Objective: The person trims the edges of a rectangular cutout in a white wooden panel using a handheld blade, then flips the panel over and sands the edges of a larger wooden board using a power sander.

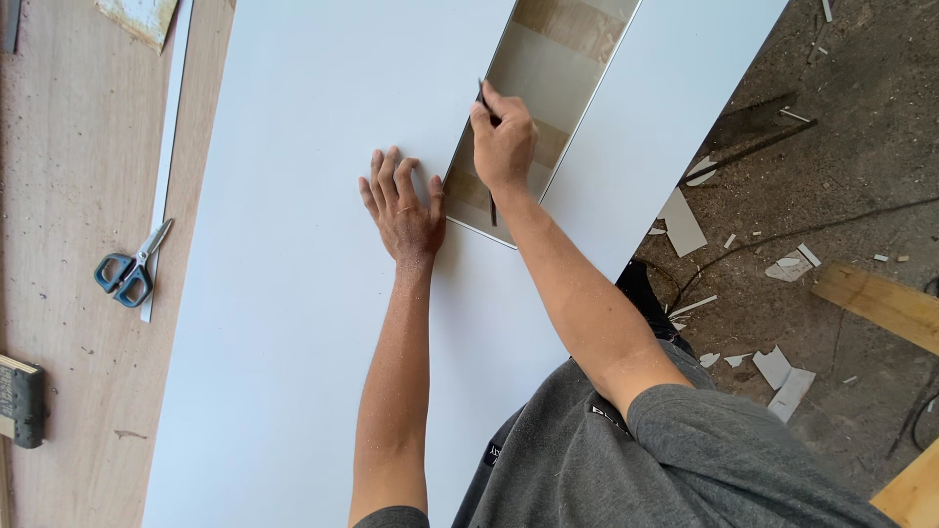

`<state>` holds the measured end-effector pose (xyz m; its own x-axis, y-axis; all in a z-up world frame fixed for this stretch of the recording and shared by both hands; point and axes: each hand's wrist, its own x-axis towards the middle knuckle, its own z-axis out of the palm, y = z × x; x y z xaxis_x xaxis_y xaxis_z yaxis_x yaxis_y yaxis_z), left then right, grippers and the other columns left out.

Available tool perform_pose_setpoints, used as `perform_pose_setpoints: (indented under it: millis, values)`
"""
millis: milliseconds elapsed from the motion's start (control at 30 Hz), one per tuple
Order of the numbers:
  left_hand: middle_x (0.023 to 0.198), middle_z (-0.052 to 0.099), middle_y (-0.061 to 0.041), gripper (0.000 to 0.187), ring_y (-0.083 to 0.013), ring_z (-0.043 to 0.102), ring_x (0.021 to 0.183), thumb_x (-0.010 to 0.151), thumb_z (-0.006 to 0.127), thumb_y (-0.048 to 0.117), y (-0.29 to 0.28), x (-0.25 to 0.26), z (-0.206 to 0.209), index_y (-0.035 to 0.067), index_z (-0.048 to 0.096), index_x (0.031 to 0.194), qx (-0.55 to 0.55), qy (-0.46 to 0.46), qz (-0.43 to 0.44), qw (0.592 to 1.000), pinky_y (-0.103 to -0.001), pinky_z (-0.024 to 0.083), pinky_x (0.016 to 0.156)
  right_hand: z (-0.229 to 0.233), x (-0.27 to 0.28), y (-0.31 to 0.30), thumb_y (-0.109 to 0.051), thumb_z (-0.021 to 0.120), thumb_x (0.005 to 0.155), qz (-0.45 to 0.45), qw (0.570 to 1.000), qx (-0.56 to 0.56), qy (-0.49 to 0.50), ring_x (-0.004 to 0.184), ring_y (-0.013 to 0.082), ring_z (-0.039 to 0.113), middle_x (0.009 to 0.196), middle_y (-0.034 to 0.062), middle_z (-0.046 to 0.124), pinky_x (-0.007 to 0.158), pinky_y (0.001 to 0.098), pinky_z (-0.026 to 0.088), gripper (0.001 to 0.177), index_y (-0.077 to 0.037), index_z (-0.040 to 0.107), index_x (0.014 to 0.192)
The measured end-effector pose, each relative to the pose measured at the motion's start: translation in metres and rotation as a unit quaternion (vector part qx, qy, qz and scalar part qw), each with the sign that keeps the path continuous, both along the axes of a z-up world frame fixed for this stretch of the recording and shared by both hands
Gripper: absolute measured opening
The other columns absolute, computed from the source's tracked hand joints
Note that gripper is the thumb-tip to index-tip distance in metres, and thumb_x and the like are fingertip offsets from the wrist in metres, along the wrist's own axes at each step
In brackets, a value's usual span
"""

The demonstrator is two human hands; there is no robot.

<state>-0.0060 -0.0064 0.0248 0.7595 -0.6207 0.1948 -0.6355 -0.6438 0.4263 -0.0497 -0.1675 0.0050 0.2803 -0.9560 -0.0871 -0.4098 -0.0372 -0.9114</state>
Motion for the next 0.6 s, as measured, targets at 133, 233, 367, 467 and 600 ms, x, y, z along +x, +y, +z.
perform_pose_setpoints:
  millis: [133, 233, 367, 467, 600]
  values:
    - [0.148, 0.052, -0.005, 0.040, -0.0286, 0.035, 0.151, 0.094, 0.067, 0.035, -0.003, 0.001, 0.008, 0.016, 0.056, 0.128, 0.018, 0.002, -0.013, 1.000, -0.061, 0.022, 0.125, 0.010, 0.013, -0.035, -0.025, 0.064, 0.092, -0.030, 0.999, 0.039, 0.005, 0.110, 0.0229, 0.074, 0.114, 0.0051, 0.078, 0.097, 0.0378, 0.059, 0.038, -0.011, 0.073, 0.127]
    - [0.157, 0.043, -0.008, 0.050, -0.0300, 0.026, 0.155, 0.093, 0.069, 0.044, -0.013, 0.005, 0.005, 0.019, 0.054, 0.133, 0.067, 0.013, -0.018, 0.997, -0.061, 0.017, 0.126, 0.010, 0.011, -0.038, -0.023, 0.065, 0.094, -0.020, 0.999, 0.024, -0.005, 0.109, 0.0258, 0.075, 0.117, 0.0084, 0.077, 0.096, 0.0388, 0.062, 0.037, -0.009, 0.071, 0.128]
    - [0.161, 0.038, -0.010, 0.054, -0.0312, 0.022, 0.156, 0.093, 0.066, 0.049, -0.058, 0.018, 0.000, 0.020, 0.053, 0.137, 0.056, 0.023, -0.023, 0.998, -0.063, 0.015, 0.126, 0.005, 0.008, -0.040, -0.018, 0.071, 0.092, -0.004, 1.000, -0.012, -0.018, 0.105, 0.0240, 0.076, 0.114, 0.0114, 0.077, 0.095, 0.0355, 0.062, 0.034, -0.009, 0.072, 0.125]
    - [0.168, 0.028, -0.006, 0.062, -0.0291, 0.016, 0.159, 0.095, 0.069, 0.052, -0.094, 0.033, -0.003, 0.023, 0.048, 0.146, 0.085, 0.038, -0.039, 0.995, -0.063, 0.012, 0.127, 0.012, 0.018, -0.068, -0.019, 0.068, 0.092, -0.010, 1.000, 0.019, -0.006, 0.110, 0.0259, 0.074, 0.116, 0.0094, 0.077, 0.098, 0.0356, 0.059, 0.035, -0.007, 0.073, 0.124]
    - [0.170, 0.024, -0.002, 0.066, -0.0261, 0.014, 0.160, 0.098, 0.063, 0.056, -0.146, 0.044, -0.003, 0.027, 0.044, 0.154, 0.110, 0.017, -0.059, 0.992, -0.063, 0.011, 0.127, 0.013, 0.026, -0.116, -0.022, 0.066, 0.090, -0.018, 0.999, 0.023, 0.017, 0.101, 0.0212, 0.073, 0.108, 0.0045, 0.078, 0.093, 0.0342, 0.056, 0.036, -0.011, 0.075, 0.123]
